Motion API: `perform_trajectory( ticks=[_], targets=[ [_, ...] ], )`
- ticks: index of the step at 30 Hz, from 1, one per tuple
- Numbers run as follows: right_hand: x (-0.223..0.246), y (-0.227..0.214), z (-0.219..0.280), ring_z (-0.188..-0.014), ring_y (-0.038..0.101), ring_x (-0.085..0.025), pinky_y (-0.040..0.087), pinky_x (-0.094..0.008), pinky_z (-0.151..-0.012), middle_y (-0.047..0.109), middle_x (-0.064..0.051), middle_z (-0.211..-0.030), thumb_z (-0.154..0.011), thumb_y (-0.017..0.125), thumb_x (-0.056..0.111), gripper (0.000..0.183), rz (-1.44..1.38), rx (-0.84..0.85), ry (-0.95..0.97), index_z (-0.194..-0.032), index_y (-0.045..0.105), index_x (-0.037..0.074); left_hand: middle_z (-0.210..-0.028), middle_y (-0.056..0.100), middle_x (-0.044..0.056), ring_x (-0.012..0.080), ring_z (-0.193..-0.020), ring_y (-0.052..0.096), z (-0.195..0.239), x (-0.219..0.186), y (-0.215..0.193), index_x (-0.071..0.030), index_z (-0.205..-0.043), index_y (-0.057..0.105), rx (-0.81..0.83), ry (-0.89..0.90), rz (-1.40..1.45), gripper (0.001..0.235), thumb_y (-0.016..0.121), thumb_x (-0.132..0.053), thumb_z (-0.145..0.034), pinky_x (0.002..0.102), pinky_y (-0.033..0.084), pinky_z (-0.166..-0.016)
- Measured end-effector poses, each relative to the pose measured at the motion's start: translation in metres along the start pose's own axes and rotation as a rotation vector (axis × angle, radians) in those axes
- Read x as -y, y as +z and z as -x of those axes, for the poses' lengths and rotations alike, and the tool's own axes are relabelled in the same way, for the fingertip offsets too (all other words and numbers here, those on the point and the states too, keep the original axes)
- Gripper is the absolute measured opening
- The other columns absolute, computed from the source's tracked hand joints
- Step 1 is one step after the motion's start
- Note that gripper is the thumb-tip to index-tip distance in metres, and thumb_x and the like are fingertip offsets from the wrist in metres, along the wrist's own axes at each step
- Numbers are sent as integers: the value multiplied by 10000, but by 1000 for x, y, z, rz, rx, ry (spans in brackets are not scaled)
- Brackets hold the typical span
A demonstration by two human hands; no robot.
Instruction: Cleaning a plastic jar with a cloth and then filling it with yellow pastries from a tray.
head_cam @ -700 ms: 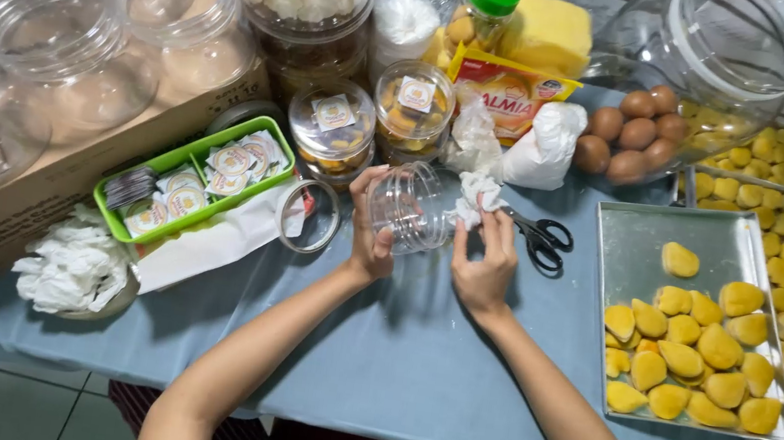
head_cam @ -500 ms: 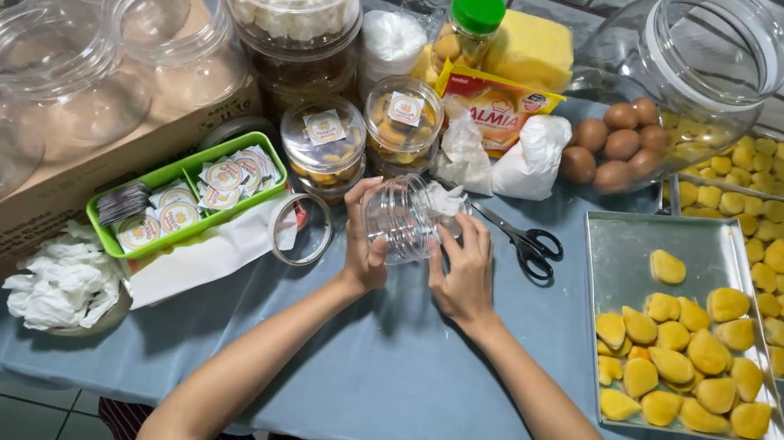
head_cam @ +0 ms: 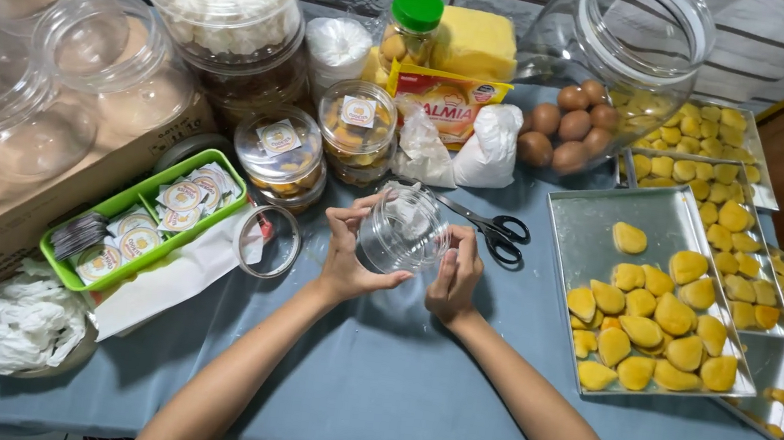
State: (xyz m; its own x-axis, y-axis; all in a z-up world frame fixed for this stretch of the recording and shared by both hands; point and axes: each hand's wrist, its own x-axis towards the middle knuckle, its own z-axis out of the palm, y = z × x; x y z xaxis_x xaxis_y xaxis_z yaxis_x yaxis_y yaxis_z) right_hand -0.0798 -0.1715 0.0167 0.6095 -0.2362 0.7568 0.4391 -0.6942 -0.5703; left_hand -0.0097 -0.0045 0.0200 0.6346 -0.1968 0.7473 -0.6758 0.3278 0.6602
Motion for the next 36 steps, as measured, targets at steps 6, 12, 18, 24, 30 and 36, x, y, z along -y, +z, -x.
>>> perform_trajectory(
  ticks=[6,12,18,24,30,36],
  targets=[
    [0,-11,2,-732,621,-325,523,-373,-701,560,-124,-867,-1038,315,252,326,-4,-20,61,-1090,550,32,-1298,589,246,420,-1170,653,-7,-15,2,-164,-1192,198,154,-52,-84,1058,1033,-347,-568,499,545,-982],
    [63,-80,-4,-809,678,-238,549,-341,-728,627,-34,-964,-947,629,148,205,270,154,75,-1132,681,78,-1279,675,176,388,-1210,653,-16,-41,2,-103,-1147,524,389,-128,-150,835,1001,-446,-553,522,517,-1035],
    [104,-177,27,-1107,485,-271,463,-366,-856,445,-205,-1290,-951,656,50,473,450,-446,401,-1321,374,-37,-1430,584,184,349,-1209,623,-12,-46,4,-73,-962,496,727,10,-375,751,863,-649,-651,444,491,-1009],
    [54,-225,81,-1276,564,-299,496,-400,-1050,409,-265,-1498,-1023,611,166,658,101,-652,1124,-1538,203,128,-1322,636,181,343,-1183,627,-7,-43,7,-68,-945,485,776,42,-443,766,836,-688,-664,428,488,-991],
    [46,-231,74,-1367,553,-293,451,-530,-1146,549,-158,-1460,-1064,463,152,372,-245,-643,1139,-1413,448,24,-1276,653,185,335,-1251,609,-4,-39,7,-53,-952,497,773,51,-472,775,830,-692,-669,436,485,-993],
    [23,-236,89,-1158,646,-294,565,-540,-1003,634,-160,-1287,-1026,536,57,166,-281,-647,1114,-1188,519,28,-1333,622,216,357,-1202,622,-3,-37,6,-69,-961,474,798,27,-471,756,835,-673,-685,434,494,-956]
  ],
)
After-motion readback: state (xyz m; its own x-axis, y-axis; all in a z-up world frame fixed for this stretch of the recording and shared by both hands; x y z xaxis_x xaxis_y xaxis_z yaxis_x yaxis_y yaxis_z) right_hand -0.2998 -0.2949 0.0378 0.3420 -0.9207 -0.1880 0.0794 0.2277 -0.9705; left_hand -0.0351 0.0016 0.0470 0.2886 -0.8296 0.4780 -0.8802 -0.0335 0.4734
